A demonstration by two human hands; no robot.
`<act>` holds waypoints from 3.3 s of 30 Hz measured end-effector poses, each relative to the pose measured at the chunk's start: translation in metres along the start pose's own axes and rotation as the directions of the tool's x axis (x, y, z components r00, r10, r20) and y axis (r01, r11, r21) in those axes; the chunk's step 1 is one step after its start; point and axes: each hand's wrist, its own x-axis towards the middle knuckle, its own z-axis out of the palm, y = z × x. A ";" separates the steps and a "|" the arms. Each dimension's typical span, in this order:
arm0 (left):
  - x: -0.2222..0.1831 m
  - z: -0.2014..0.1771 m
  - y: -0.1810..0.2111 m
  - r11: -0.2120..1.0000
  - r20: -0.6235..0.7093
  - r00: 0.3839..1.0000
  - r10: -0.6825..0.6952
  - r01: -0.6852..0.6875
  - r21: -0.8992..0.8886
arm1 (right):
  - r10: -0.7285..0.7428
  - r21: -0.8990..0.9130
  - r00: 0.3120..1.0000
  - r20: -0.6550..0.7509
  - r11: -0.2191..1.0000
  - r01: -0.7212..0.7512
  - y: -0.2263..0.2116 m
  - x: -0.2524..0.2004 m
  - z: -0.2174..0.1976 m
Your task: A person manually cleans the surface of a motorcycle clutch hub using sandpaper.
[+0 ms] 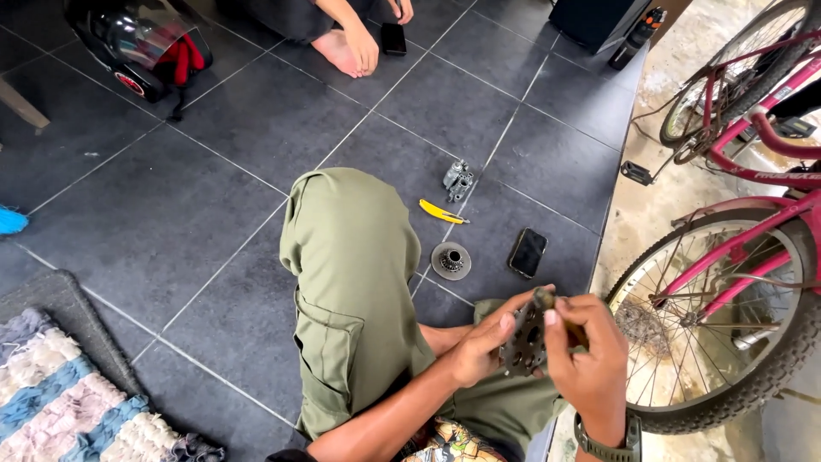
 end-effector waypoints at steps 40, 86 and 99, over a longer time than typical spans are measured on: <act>0.002 -0.004 -0.008 1.000 0.030 0.999 0.022 -0.022 -0.009 | 0.015 -0.036 1.000 -0.015 0.999 -0.015 -0.009 -0.002 0.001; -0.009 0.007 -0.016 0.979 -0.137 0.991 0.009 -0.037 -0.199 | 0.197 0.180 0.980 0.009 0.964 -0.195 -0.015 -0.014 -0.003; -0.003 -0.007 -0.016 0.962 -0.216 0.976 -0.036 -0.025 -0.272 | 0.072 0.057 0.997 -0.014 0.996 -0.071 -0.026 -0.010 0.012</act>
